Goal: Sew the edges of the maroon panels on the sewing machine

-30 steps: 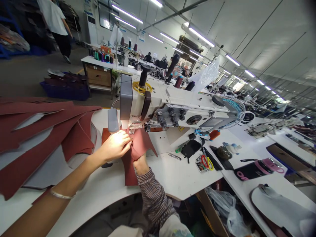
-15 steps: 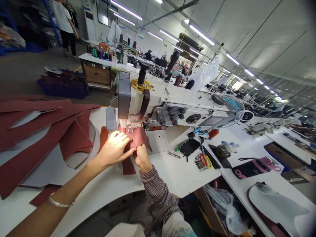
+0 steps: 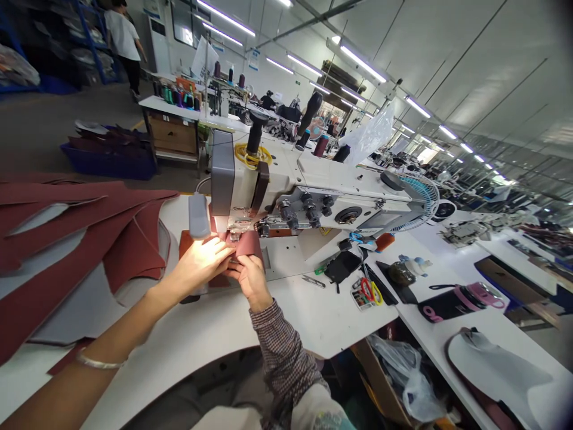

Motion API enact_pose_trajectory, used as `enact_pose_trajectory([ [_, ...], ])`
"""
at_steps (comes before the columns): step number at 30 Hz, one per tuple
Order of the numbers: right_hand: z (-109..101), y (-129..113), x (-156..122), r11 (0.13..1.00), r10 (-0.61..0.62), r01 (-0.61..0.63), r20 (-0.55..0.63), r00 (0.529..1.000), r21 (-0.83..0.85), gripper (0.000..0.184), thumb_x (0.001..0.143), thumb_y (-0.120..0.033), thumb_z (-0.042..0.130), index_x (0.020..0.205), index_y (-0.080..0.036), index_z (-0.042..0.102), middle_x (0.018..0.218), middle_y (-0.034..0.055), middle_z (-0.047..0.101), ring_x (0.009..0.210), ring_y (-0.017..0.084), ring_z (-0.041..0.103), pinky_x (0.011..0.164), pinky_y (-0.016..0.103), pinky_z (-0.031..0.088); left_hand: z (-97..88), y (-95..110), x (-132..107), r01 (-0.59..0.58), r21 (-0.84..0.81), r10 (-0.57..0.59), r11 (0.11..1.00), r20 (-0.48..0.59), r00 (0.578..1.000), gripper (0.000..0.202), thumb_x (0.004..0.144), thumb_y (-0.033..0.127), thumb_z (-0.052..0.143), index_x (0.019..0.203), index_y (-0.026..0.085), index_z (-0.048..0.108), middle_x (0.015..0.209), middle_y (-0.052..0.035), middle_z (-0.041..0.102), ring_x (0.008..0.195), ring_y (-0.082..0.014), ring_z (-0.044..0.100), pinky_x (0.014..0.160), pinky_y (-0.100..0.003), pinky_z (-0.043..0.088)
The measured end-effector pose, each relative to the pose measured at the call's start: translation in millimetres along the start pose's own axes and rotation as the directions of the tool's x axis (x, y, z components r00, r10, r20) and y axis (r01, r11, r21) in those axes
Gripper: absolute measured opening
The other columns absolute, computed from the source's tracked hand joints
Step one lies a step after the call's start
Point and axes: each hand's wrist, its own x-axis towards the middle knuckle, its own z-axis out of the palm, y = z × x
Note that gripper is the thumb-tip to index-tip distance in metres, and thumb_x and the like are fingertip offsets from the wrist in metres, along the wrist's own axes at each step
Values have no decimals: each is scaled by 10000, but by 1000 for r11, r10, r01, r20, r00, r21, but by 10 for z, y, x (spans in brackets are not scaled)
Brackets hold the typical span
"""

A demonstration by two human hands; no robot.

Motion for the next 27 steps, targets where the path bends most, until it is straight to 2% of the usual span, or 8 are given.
enact_pose_trajectory([
  [4, -65, 8, -7, 996, -29, 27, -24, 999, -90, 234, 726, -318, 709, 861, -146, 626, 770, 40, 677, 654, 161, 675, 635, 288, 585, 72, -130, -58, 2, -28, -2, 1000, 4, 1000, 263, 1006, 209, 440, 1107, 200, 683, 985, -90, 731, 888, -229, 667, 831, -399, 498],
  [6, -119, 13, 23, 985, -123, 100, -161, 979, -140, 242, 742, -363, 728, 816, -165, 612, 764, 8, 639, 659, 121, 639, 615, 220, 538, 98, -200, -89, 8, -30, -8, 1000, -10, 1000, 287, 1015, 228, 430, 1152, 217, 682, 992, -81, 735, 861, -223, 664, 759, -363, 505],
  [8, -168, 18, 101, 972, -215, 169, -337, 917, -162, 283, 769, -433, 728, 846, -182, 624, 883, 9, 652, 767, 98, 631, 619, 162, 488, 120, -266, -123, 2, -43, -3, 999, -26, 1000, 300, 1021, 247, 428, 1169, 241, 688, 1041, -73, 746, 870, -223, 670, 709, -341, 507],
  [10, -199, 17, 221, 983, -179, 140, -426, 887, -122, 363, 799, -510, 698, 983, -199, 658, 1092, 34, 673, 927, 108, 635, 659, 157, 475, 142, -318, -160, -3, -87, 0, 996, -33, 999, 323, 1023, 240, 413, 1185, 261, 692, 1134, -72, 744, 923, -222, 682, 710, -330, 521],
  [12, -219, 4, 346, 997, -65, 44, -414, 908, -59, 458, 821, -555, 662, 1109, -199, 661, 1208, 68, 671, 1021, 147, 636, 688, 193, 482, 165, -347, -193, 9, -130, -14, 992, -40, 999, 346, 1028, 233, 394, 1191, 269, 697, 1199, -75, 733, 948, -214, 692, 730, -323, 538],
  [14, -242, -23, 438, 998, 3, -27, -387, 922, -56, 465, 821, -543, 665, 1123, -191, 670, 1220, 86, 684, 1054, 180, 638, 697, 219, 476, 186, -352, -213, 34, -138, -41, 990, -49, 998, 347, 1033, 248, 394, 1182, 268, 706, 1217, -73, 730, 936, -205, 704, 740, -315, 547],
  [20, -332, -98, 483, 993, 25, -67, -377, 926, -100, 351, 833, -486, 672, 1046, -210, 711, 1304, 85, 665, 1236, 242, 568, 813, 298, 475, 222, -318, -180, 92, -196, -106, 976, -66, 992, 286, 1029, 327, 461, 1101, 228, 720, 1167, -56, 745, 1041, -202, 697, 875, -306, 535],
  [27, -380, -103, 533, 994, 1, -38, -345, 938, -101, 405, 735, -493, 747, 999, -187, 726, 1247, 95, 695, 1126, 238, 629, 716, 258, 477, 248, -362, -104, 241, -308, -252, 920, 3, 968, 381, 1027, 444, 416, 1018, 204, 711, 1000, -68, 753, 906, -212, 700, 850, -312, 532],
])
